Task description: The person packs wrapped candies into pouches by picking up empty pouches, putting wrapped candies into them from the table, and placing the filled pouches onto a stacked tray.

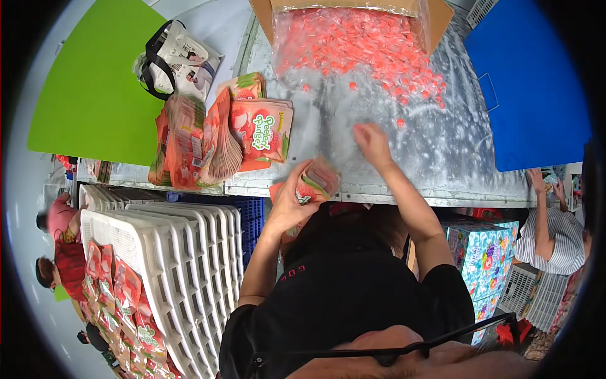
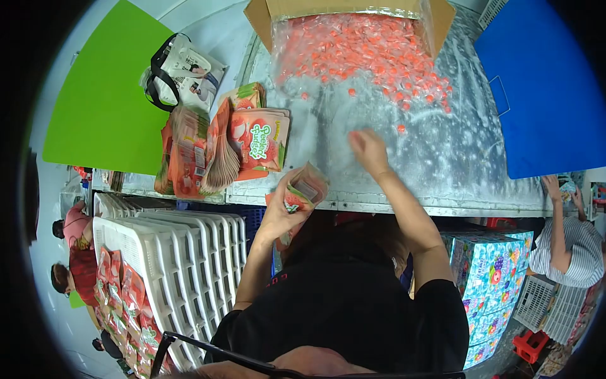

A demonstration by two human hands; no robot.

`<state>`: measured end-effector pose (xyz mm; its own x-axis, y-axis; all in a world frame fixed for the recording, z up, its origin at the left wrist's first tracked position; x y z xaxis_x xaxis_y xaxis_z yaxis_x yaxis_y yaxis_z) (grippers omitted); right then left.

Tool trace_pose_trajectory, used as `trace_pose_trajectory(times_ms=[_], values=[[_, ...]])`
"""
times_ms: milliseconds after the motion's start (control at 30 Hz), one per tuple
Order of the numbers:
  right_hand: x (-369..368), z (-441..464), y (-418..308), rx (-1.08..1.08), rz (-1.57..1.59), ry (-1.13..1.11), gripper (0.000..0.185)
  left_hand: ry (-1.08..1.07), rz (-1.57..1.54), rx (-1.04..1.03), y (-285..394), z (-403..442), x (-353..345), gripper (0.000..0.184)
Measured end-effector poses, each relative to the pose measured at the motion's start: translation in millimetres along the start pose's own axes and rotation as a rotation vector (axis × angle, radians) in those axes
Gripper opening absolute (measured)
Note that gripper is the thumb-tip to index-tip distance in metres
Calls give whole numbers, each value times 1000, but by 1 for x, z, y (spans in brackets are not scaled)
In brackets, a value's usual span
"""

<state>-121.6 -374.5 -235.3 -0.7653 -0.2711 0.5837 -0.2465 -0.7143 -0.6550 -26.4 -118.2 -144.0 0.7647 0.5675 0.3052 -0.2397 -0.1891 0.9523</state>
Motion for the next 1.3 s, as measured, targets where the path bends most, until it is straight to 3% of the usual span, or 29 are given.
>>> trace_pose_trajectory(times_ms=[33, 167, 233, 367, 467, 533, 567, 633, 667, 733, 867, 933, 967, 1033, 1100, 1167, 1200, 1233, 1267, 1300], values=[[2, 1, 17, -358, 179, -30, 24, -4, -3, 1, -1, 0, -2, 91], [4, -8, 41, -398, 382, -72, 39, -3, 7, -11, -2, -2, -4, 90], [20, -5, 30, -628, 841, -76, 56, 1, 10, 0, -5, -4, -4, 90], [29, -12, 40, -622, 968, -84, 68, 31, -21, 1, -15, -8, -1, 89], [27, -24, 31, -538, 692, -118, 71, 58, -22, -19, -16, -9, 1, 89], [31, -21, 1, 3, 99, -108, 76, 67, -32, -8, -16, -9, 3, 89], [28, -21, -4, 4, 102, -110, 76, 55, -27, 18, -18, -8, 3, 89], [15, -15, -34, 187, -291, -247, 84, 46, -18, 45, -19, -10, 3, 89], [8, -10, -42, 191, -287, -243, 84, 50, -21, 22, -19, -9, 1, 88], [-13, -2, -58, 326, -303, -356, 83, 57, -21, -7, -20, -8, 0, 88], [-49, 5, -51, 396, -309, -463, 79, 56, -24, 1, -15, -9, -1, 88], [-45, 7, -54, 490, -147, -256, 53, 59, -30, 11, -16, -10, 0, 88], [-46, 4, -50, 492, -144, -254, 53, 66, -55, -6, -19, -10, 0, 88], [-43, -2, -43, 469, -175, -201, 22, 82, -76, -21, -19, -10, 0, 88], [-35, -3, -35, 423, -71, -85, 13, 79, -43, -9, -15, -7, -1, 89], [-21, -12, -25, 434, 24, 75, 7, 106, 47, -291, -35, -3, -7, 55], [-21, -11, -14, 331, -17, 65, 6, 73, -65, 24, -3, -3, -5, 38], [-22, -12, 4, 170, 2, 146, 14, 165, 52, -287, -9, 0, -7, 37], [-23, -6, 25, -122, 15, 116, 18, 87, -5, -108, 4, 1, -5, 86], [-11, 3, 15, -353, 290, 256, 14, 187, 145, -172, -10, 0, -4, 88]])
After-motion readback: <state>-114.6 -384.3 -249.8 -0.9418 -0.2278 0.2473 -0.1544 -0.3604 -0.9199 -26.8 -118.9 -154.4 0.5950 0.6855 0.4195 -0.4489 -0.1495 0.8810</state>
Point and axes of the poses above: each hand's wrist, its own z-axis towards the middle knuckle, its own x-axis out of the back of the hand, y = z × x, the point moved 6 cm from there along z, towards the middle knuckle, and after that the axes turned 11 degrees about y, right-handed, at the moved point
